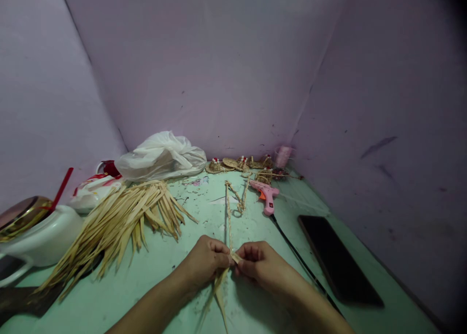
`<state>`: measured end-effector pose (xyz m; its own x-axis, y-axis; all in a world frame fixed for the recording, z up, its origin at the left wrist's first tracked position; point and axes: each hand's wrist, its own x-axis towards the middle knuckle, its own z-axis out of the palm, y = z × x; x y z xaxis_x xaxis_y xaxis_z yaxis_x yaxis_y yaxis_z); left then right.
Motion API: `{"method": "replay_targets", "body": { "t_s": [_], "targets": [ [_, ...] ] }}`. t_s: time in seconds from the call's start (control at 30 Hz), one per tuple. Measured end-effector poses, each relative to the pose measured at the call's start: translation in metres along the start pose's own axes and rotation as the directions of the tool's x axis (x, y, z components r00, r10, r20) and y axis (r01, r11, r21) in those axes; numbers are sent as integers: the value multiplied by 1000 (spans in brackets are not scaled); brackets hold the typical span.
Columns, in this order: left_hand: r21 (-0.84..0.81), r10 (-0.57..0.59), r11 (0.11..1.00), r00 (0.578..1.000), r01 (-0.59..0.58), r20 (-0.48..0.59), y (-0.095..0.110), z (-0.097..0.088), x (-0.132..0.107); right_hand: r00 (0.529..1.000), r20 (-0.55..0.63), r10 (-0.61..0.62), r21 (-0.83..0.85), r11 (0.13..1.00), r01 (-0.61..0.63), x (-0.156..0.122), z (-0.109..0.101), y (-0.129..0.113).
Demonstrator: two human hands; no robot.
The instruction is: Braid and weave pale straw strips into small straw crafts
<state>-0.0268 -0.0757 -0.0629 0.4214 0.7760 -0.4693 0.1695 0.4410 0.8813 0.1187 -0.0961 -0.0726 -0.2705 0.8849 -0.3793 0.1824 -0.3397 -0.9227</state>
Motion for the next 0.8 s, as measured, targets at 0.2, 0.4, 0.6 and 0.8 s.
{"method": "replay_targets", "body": {
  "t_s": [0.2, 0.4, 0.6, 0.8],
  "targets": [
    [0, -2, 1000, 1000, 2, -31, 0, 0, 0, 996, -58, -71, -212, 975, 58, -2, 0, -2],
    [85, 62, 994, 997, -66, 45, -5, -4, 1, 990, -132, -45, -239, 971, 13, 1, 2, -2],
    [125, 115, 987, 989, -103, -97, -9, -5, 5, 994, -58, -97, -425, 903, 63, -9, -1, -3],
    [111, 47, 993, 992, -34, -113, -3, -1, 4, 988, -115, -106, -671, 741, 1, -76, -31, -19]
  ]
}}
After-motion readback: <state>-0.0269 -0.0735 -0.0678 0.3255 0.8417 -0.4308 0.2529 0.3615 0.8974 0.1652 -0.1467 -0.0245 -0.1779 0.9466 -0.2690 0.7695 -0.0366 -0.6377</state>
